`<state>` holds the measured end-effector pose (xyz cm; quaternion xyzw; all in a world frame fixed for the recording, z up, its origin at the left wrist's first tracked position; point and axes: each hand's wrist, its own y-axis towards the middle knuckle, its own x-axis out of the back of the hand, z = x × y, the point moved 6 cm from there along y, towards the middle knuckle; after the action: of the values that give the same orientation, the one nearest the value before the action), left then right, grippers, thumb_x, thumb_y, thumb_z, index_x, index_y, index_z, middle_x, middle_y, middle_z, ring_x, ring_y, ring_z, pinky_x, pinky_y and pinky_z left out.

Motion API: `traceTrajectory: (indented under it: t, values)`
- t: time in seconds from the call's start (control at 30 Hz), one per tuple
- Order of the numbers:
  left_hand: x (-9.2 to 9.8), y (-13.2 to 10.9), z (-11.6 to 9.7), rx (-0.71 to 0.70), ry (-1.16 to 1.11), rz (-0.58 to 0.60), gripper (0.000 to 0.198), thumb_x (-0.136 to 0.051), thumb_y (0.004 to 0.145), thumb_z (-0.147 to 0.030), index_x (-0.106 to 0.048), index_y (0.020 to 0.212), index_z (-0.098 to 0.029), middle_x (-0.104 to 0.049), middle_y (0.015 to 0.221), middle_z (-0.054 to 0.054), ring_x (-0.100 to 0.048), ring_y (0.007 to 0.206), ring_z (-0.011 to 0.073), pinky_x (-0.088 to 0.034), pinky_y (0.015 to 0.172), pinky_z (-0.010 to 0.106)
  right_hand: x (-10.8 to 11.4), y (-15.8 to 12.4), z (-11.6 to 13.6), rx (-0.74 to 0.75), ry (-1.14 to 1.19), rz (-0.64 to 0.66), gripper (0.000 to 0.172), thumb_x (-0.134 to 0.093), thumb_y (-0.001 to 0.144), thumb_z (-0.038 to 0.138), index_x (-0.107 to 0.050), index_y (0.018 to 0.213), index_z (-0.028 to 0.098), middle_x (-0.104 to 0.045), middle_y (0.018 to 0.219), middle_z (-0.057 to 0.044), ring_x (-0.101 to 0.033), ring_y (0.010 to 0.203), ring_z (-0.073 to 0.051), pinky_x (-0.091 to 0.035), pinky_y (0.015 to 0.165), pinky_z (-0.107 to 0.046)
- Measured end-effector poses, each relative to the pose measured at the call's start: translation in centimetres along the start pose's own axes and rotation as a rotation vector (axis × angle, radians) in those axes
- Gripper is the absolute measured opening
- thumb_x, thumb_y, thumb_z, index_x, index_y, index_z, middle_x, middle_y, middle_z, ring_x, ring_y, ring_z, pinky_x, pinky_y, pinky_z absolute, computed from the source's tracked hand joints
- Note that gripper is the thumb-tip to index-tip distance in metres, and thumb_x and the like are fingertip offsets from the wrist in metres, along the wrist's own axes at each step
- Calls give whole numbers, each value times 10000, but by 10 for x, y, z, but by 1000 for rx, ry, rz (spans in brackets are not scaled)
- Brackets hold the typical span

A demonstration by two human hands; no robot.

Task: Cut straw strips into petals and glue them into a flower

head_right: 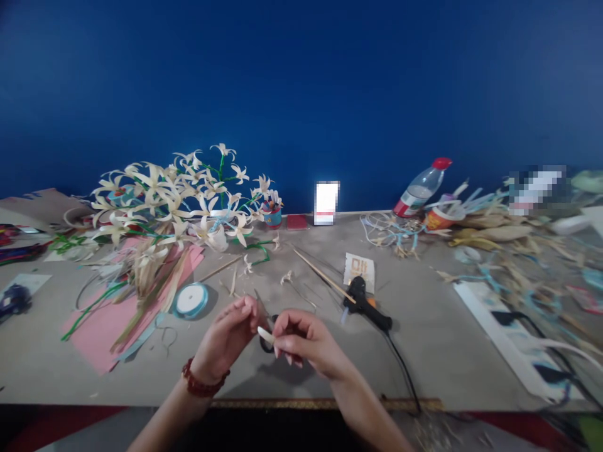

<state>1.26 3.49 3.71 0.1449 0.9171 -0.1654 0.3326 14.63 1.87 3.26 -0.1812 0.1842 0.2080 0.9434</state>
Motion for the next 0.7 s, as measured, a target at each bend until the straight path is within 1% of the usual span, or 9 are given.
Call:
traceTrajectory:
  t: [0.07,0.13,0.27,0.4,0.57,0.7]
  values:
    - [-1,-4,0,-19,104,4,224,-677,807,-343,-639,784,-123,-569,719,37,-510,687,144,-394,678,263,1,1,-2,-9,-15,-25,256,-756,704,325,-550,723,175,-600,579,38,-413,419,-42,-266,397,-152]
    - [-1,-7,5,23,133,15,222,-725,767,-326,-649,812,-122,-593,755,44,-523,688,144,-399,675,262,2,4,-5,-10,-32,-40,274,-756,716,348,-542,733,178,-613,602,34,-424,419,-41,-263,386,-150]
    - [1,-6,10,67,55,-30,145,-733,748,-224,-619,736,-135,-561,682,4,-482,589,99,-382,603,227,4,6,-10,-4,-50,-30,267,-740,740,366,-557,762,173,-628,636,25,-442,432,-43,-272,379,-142]
    - [-1,-3,11,69,-36,9,132,-702,766,-215,-616,725,-124,-556,651,6,-476,580,96,-393,618,229,8,4,-11,13,-30,-47,255,-714,762,374,-565,775,168,-617,645,23,-448,434,-42,-265,373,-138]
    - [3,-3,15,77,-5,-1,116,-694,774,-204,-618,739,-124,-573,669,14,-485,592,100,-392,618,229,4,2,-8,56,-35,-54,281,-707,775,418,-573,840,181,-626,700,17,-472,448,-52,-286,374,-146]
    - [5,-2,17,67,1,-1,136,-715,767,-215,-611,743,-130,-547,666,0,-489,601,102,-401,628,232,2,3,-10,86,-92,-84,302,-715,777,439,-552,780,184,-604,645,31,-451,436,-49,-306,388,-149]
